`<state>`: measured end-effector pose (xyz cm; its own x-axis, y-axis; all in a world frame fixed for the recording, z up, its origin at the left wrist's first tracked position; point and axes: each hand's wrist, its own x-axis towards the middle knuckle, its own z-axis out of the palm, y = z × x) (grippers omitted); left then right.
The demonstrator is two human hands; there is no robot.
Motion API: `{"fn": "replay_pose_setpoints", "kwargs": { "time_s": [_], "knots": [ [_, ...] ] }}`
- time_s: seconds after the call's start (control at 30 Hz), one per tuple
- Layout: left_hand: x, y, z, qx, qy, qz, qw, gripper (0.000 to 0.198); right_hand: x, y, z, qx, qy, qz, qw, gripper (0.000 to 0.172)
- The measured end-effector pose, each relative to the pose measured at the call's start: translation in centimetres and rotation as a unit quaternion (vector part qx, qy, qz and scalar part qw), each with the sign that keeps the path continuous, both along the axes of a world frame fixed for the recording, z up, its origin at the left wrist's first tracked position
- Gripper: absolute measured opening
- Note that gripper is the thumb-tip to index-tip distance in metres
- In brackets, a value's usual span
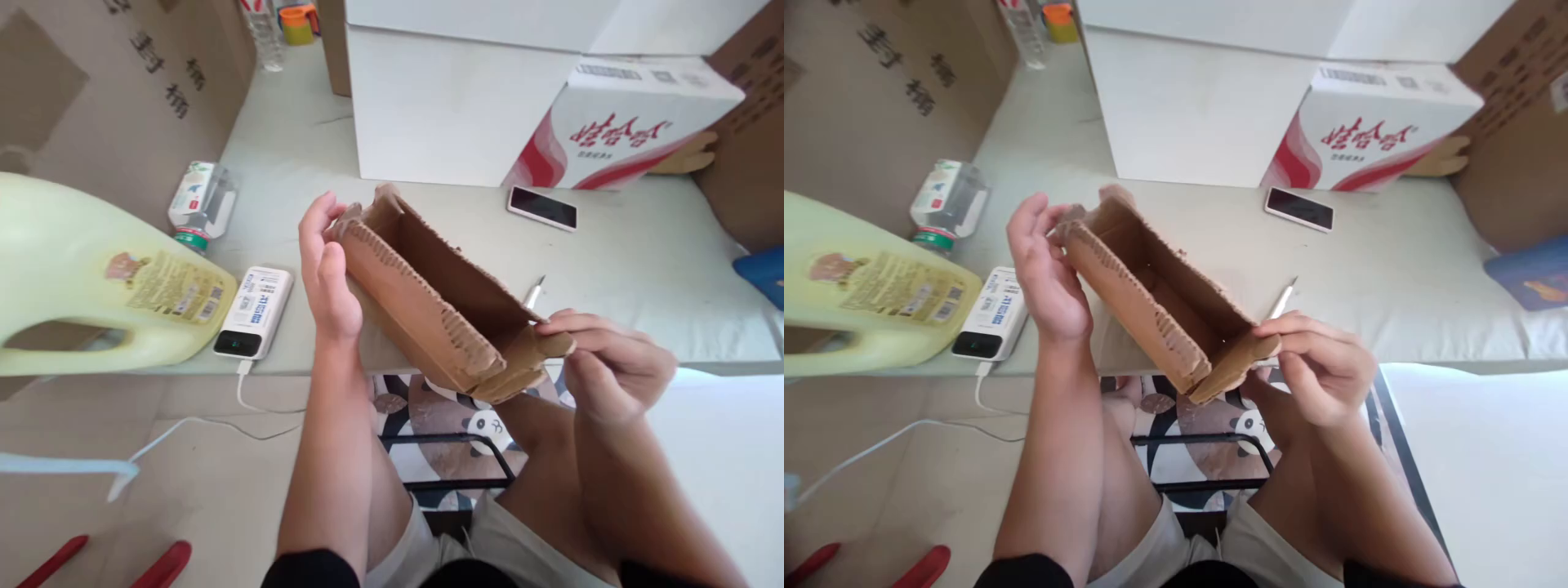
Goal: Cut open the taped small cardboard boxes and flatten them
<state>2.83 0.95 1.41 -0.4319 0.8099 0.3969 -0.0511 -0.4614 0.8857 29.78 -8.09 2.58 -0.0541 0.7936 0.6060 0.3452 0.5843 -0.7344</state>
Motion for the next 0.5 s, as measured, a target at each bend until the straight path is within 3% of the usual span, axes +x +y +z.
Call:
{"fn": "replay_pose_setpoints", "kwargs": {
  "time_s": [0.13,0.2,0.33,0.43,0.5],
  "knots": [
    [1.6,0.3,0.0,0.072,0.211,-0.020,0.975,0.050,1.0,0.3,-0.1,0.077,-0.032,0.016,0.996,0.021],
    [2.3,0.6,0.0,0.067,0.249,0.004,0.966,0.048,1.8,0.4,-0.6,0.084,-0.040,-0.002,0.996,0.023],
    [4.2,1.0,0.9,0.067,0.164,0.057,0.983,0.025,3.1,0.2,-2.2,0.070,-0.062,-0.023,0.995,0.033],
    [5.9,1.0,1.5,0.025,0.053,0.064,0.996,0.017,3.4,0.6,-3.5,0.046,-0.074,-0.030,0.996,0.044],
    [6.5,1.0,1.4,0.033,0.035,0.067,0.997,0.011,3.5,1.0,-4.1,0.047,-0.089,-0.033,0.994,0.048]
  ]
}}
